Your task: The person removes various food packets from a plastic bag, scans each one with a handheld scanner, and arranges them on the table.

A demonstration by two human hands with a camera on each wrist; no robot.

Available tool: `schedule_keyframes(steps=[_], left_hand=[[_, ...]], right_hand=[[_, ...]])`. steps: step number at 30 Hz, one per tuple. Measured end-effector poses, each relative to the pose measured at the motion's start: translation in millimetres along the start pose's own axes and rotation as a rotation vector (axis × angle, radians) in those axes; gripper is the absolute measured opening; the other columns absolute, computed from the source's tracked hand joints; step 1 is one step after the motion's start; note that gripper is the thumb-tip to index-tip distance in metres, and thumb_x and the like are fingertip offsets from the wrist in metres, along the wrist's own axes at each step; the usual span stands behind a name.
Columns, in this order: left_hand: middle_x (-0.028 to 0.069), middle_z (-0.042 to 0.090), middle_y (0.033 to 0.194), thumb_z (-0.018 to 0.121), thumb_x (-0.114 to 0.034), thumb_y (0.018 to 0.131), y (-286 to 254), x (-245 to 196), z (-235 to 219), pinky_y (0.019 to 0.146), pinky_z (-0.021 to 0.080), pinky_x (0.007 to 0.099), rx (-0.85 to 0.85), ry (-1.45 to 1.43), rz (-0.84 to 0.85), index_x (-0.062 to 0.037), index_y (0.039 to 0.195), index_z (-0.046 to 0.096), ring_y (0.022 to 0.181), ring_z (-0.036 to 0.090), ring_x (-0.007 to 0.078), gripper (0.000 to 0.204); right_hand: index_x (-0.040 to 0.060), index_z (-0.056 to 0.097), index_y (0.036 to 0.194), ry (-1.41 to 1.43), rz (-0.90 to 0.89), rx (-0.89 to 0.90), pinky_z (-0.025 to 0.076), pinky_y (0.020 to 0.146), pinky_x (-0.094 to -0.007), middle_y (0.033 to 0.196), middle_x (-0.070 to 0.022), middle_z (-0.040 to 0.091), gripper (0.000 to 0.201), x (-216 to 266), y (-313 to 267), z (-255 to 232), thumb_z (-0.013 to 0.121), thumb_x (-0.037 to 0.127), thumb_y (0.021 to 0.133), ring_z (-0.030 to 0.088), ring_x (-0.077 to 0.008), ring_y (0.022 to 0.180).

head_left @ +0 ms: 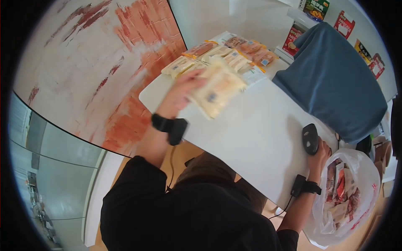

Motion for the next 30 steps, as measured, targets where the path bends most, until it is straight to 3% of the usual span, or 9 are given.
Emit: schedule_keyframes(steps=[3,7,11,14,17,20,25,27,30], left_hand=[[0.0105,0.060,0.109,0.060,-0.009,0.085,-24,-24,-92,0.085,0.050,0.0302,-0.283,-0.022,-0.079,0.0052,0.120,0.049,0.095,0.061,0.0171,0.039],[0.0144,0.060,0.108,0.055,-0.015,0.088,-47,-43,-209,0.080,0.052,0.0308,-0.444,0.371,-0.137,0.0072,0.119,0.049,0.092,0.063,0.0203,0.038],[0.0127,0.063,0.100,0.059,-0.015,0.086,-49,-55,-234,0.076,0.052,0.0293,-0.511,0.398,-0.396,0.0071,0.110,0.056,0.084,0.063,0.0186,0.033],[0.0111,0.064,0.090,0.062,-0.015,0.083,-36,-54,-236,0.070,0.049,0.0278,-0.507,0.859,-0.304,0.0076,0.101,0.061,0.077,0.062,0.0165,0.029],[0.0074,0.067,0.080,0.065,-0.014,0.079,-21,-38,-251,0.065,0.047,0.0248,-0.526,0.872,-0.202,0.0039,0.092,0.067,0.070,0.062,0.0131,0.023],[0.0072,0.066,0.082,0.064,-0.015,0.080,-13,-35,-257,0.066,0.048,0.0276,-0.465,1.242,-0.245,0.0048,0.092,0.066,0.073,0.061,0.0138,0.023],[0.0071,0.067,0.086,0.063,-0.017,0.083,4,-38,-219,0.072,0.048,0.0268,-0.563,1.341,0.008,0.0046,0.094,0.066,0.078,0.061,0.0132,0.024],[0.0097,0.067,0.088,0.060,-0.010,0.084,9,-39,-157,0.077,0.048,0.0257,-0.481,1.227,0.324,0.0047,0.098,0.064,0.082,0.062,0.0150,0.020],[0.0097,0.066,0.090,0.058,-0.009,0.088,19,-31,-63,0.080,0.047,0.0249,-0.293,1.117,0.369,0.0068,0.102,0.062,0.085,0.061,0.0152,0.022]], right_hand=[[0.0095,0.055,0.117,-0.011,0.001,0.001,0.031,0.094,-0.0436,0.099,-0.0097,0.058,0.044,0,-1,0,0.057,0.010,0.074,0.051,-0.0303,0.101],[0.0090,0.054,0.118,-0.002,-0.013,-0.001,0.031,0.095,-0.0429,0.100,-0.0096,0.058,0.045,4,-1,-3,0.057,0.010,0.073,0.051,-0.0305,0.101],[0.0095,0.053,0.118,-0.015,-0.007,0.007,0.031,0.096,-0.0431,0.100,-0.0094,0.058,0.045,-1,-2,0,0.055,0.010,0.074,0.051,-0.0304,0.101],[0.0092,0.053,0.118,-0.011,-0.001,0.003,0.030,0.096,-0.0431,0.100,-0.0092,0.058,0.044,0,-2,1,0.055,0.009,0.074,0.051,-0.0303,0.102],[0.0094,0.053,0.118,-0.034,0.030,-0.003,0.030,0.097,-0.0434,0.100,-0.0089,0.058,0.045,-1,-1,4,0.055,0.008,0.073,0.051,-0.0301,0.102],[0.0100,0.053,0.118,-0.055,0.065,-0.033,0.030,0.097,-0.0442,0.100,-0.0092,0.057,0.046,1,0,7,0.056,0.007,0.072,0.050,-0.0300,0.102],[0.0076,0.055,0.119,0.011,0.104,-0.031,0.028,0.099,-0.0449,0.104,-0.0116,0.058,0.048,2,0,6,0.055,0.001,0.071,0.048,-0.0319,0.104],[0.0047,0.054,0.119,0.005,0.072,-0.157,0.031,0.095,-0.0443,0.102,-0.0137,0.059,0.054,-8,-4,18,0.058,-0.003,0.065,0.050,-0.0316,0.103],[0.0041,0.040,0.132,0.073,0.101,-0.237,0.030,0.096,-0.0474,0.107,-0.0193,0.055,0.066,-11,-8,26,0.056,-0.004,0.068,0.047,-0.0376,0.103]])
Point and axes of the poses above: each hand's wrist, its own y-axis towards the middle knuckle, its own z-axis out of the palm, x = y × z, the point moved 1 cm from there along y, towards the middle knuckle
